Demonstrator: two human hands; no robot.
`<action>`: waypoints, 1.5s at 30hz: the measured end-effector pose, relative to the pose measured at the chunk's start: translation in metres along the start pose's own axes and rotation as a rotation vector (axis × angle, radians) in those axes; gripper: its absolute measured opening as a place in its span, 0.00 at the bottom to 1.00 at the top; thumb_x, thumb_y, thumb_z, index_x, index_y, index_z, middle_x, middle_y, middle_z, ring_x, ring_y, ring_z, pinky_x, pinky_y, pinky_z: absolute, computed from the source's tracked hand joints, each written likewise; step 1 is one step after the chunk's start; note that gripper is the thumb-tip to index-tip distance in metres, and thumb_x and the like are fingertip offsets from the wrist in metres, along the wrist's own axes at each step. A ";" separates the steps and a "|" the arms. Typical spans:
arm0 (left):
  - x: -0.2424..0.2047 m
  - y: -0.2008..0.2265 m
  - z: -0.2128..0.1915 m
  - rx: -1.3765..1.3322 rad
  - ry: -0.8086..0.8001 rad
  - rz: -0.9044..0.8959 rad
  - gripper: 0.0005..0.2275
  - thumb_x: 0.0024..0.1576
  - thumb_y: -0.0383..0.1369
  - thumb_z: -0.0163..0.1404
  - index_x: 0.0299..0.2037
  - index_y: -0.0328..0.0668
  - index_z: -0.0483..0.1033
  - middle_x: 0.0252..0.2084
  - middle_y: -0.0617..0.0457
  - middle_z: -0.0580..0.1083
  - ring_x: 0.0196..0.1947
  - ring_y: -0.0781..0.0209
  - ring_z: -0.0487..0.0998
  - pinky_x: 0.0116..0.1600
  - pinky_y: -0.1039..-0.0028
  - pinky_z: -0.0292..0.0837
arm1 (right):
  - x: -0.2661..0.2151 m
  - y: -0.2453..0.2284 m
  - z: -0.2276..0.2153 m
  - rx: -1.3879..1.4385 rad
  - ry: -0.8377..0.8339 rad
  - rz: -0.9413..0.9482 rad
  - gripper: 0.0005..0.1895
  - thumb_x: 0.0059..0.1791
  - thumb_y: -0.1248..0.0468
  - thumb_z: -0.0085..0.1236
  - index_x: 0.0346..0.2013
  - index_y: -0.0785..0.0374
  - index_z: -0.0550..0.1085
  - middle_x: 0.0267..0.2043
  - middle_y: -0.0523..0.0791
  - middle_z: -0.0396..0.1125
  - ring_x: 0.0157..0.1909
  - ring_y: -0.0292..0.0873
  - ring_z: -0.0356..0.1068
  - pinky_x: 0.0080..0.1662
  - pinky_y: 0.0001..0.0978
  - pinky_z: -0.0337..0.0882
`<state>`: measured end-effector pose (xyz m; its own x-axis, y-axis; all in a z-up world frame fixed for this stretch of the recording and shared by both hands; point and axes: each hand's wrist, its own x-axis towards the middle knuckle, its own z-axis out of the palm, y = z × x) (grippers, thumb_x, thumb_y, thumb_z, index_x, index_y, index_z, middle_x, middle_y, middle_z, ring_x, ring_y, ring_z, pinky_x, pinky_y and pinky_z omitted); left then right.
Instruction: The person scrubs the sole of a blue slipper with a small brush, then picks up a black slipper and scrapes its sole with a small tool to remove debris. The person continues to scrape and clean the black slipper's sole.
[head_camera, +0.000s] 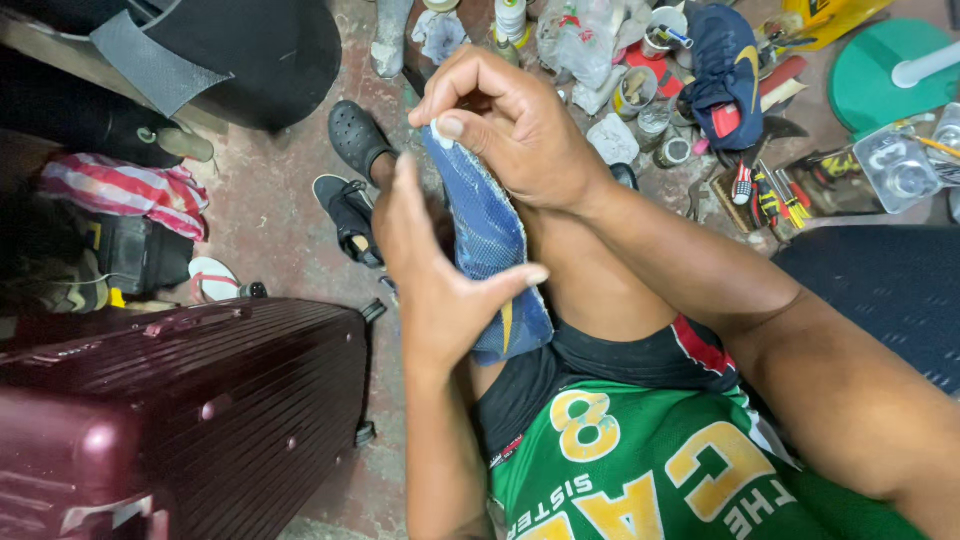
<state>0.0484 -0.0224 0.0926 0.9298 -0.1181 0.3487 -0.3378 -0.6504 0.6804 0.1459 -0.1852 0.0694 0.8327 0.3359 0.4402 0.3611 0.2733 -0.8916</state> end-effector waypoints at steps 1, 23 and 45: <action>0.008 -0.001 0.007 -0.106 -0.070 -0.041 0.61 0.34 0.45 0.76 0.74 0.30 0.45 0.70 0.34 0.61 0.70 0.36 0.65 0.73 0.59 0.60 | -0.002 -0.002 -0.004 -0.124 0.012 -0.057 0.07 0.62 0.65 0.54 0.45 0.67 0.71 0.51 0.46 0.65 0.52 0.36 0.66 0.56 0.25 0.68; 0.013 -0.003 0.029 -0.201 -0.181 -0.065 0.61 0.36 0.40 0.75 0.76 0.32 0.43 0.72 0.33 0.62 0.70 0.38 0.68 0.72 0.60 0.65 | -0.058 -0.043 -0.018 -0.757 0.059 -0.283 0.07 0.55 0.67 0.66 0.43 0.63 0.75 0.42 0.47 0.66 0.44 0.46 0.70 0.44 0.35 0.71; -0.007 -0.010 0.065 0.136 0.067 0.388 0.47 0.60 0.51 0.68 0.80 0.61 0.41 0.74 0.42 0.55 0.68 0.40 0.63 0.70 0.53 0.60 | -0.065 -0.132 -0.047 -0.718 -0.108 0.151 0.08 0.51 0.73 0.64 0.42 0.66 0.73 0.43 0.46 0.68 0.37 0.37 0.72 0.38 0.24 0.70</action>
<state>0.0547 -0.0642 0.0415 0.7242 -0.3274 0.6069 -0.6345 -0.6609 0.4007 0.0635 -0.2852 0.1528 0.8624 0.4204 0.2819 0.4622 -0.4272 -0.7771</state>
